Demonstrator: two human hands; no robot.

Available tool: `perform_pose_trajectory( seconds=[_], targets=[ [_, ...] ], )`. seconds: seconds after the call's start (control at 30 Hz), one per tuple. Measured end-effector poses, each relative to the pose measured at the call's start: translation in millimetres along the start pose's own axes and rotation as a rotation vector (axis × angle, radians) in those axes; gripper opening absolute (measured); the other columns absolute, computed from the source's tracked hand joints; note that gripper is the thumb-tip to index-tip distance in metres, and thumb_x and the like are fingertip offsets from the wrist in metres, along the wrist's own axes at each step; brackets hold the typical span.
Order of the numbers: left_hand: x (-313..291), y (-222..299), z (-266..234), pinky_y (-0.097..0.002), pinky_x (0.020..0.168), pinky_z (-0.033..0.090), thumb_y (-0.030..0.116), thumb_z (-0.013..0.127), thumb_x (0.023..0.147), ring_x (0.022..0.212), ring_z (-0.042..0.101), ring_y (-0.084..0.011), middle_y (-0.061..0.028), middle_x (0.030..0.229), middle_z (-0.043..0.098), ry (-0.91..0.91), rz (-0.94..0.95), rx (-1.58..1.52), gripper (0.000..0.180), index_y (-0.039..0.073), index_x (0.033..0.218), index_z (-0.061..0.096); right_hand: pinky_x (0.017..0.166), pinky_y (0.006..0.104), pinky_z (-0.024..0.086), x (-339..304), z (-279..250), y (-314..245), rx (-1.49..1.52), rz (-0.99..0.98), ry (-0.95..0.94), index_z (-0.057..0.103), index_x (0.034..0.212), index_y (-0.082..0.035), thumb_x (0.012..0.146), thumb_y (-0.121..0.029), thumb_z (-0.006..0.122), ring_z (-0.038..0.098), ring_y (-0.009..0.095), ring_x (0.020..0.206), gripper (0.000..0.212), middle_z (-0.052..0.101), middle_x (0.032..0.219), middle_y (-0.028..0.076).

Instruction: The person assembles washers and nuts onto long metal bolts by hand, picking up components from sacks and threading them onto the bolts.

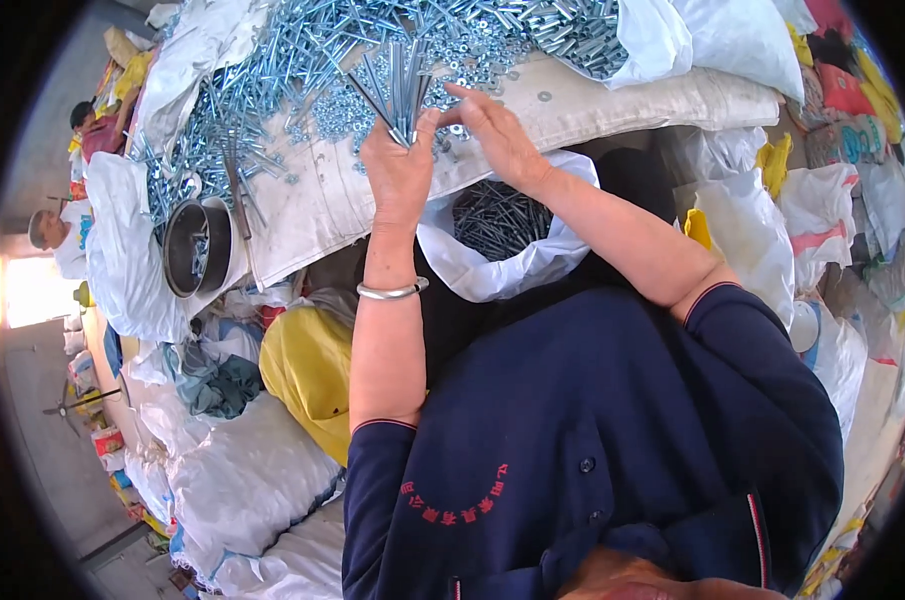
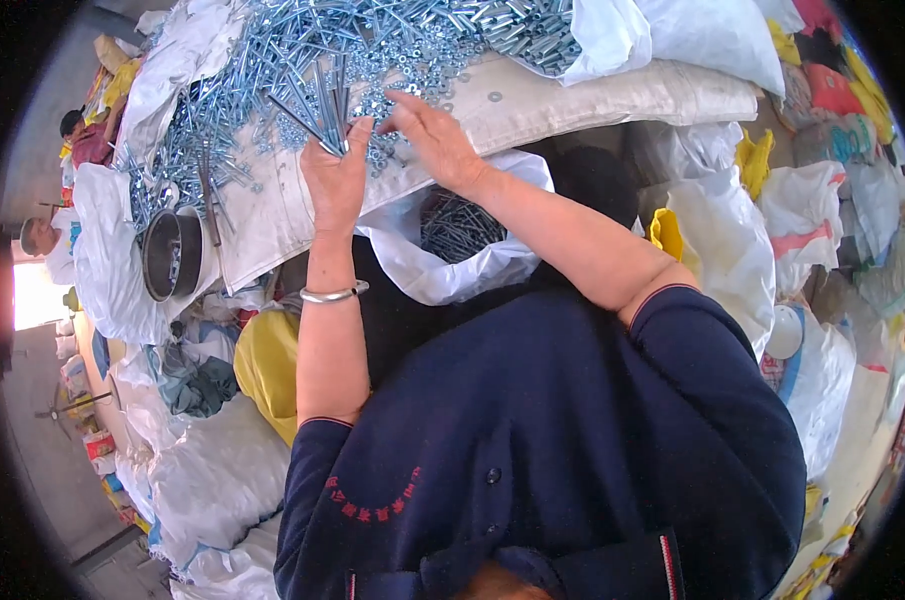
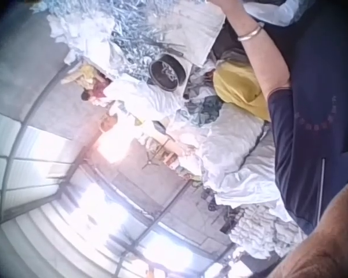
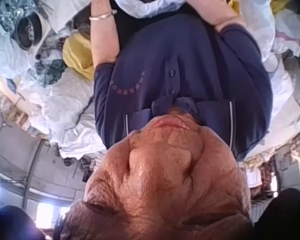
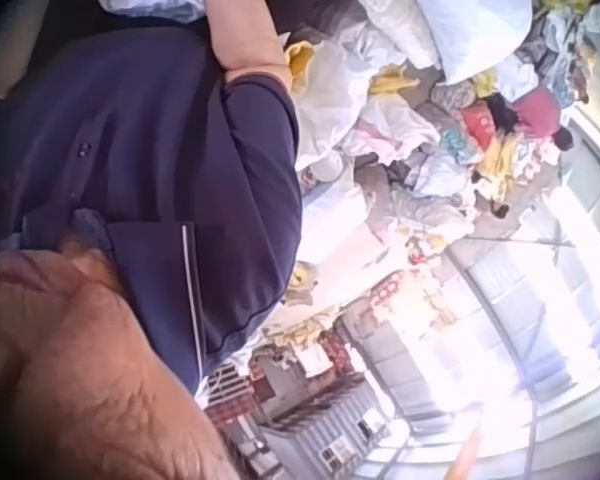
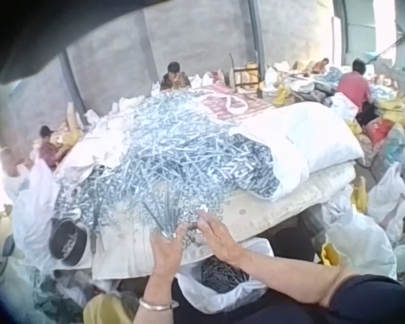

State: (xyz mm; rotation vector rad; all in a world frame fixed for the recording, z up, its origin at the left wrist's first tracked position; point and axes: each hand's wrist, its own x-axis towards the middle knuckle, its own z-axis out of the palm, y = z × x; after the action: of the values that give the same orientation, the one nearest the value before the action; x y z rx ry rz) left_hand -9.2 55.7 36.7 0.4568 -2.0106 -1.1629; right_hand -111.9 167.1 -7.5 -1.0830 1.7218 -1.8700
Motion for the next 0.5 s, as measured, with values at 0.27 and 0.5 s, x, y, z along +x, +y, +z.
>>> perform_pose_trajectory(
  seconds=[0.27, 0.5],
  targets=[
    [9.3, 0.6, 1.2, -0.0418, 0.076, 0.051, 0.023, 0.072, 0.087, 0.084, 0.069, -0.0334, -0.0211, 0.09, 0.071, 0.002, 0.0, 0.192, 0.032, -0.005, 0.102, 0.066, 0.098, 0.0342, 0.043, 5.7, -2.6, 0.3, -0.132, -0.065, -0.017, 0.04, 0.144, 0.002, 0.105, -0.042, 0.038, 0.06, 0.02, 0.104, 0.059, 0.067, 0.104, 0.013],
    [-1.1, 8.5, -1.0, -0.0429, 0.079, 0.051, 0.022, 0.07, 0.088, 0.087, 0.069, -0.037, -0.0226, 0.092, 0.071, -0.024, 0.006, 0.136, 0.032, -0.006, 0.101, 0.066, 0.085, 0.0319, 0.046, -2.6, 4.6, 2.9, -0.034, -0.23, 0.094, 0.045, 0.139, 0.003, 0.104, -0.041, 0.039, 0.059, 0.017, 0.083, 0.056, 0.063, 0.083, 0.009]
  ],
)
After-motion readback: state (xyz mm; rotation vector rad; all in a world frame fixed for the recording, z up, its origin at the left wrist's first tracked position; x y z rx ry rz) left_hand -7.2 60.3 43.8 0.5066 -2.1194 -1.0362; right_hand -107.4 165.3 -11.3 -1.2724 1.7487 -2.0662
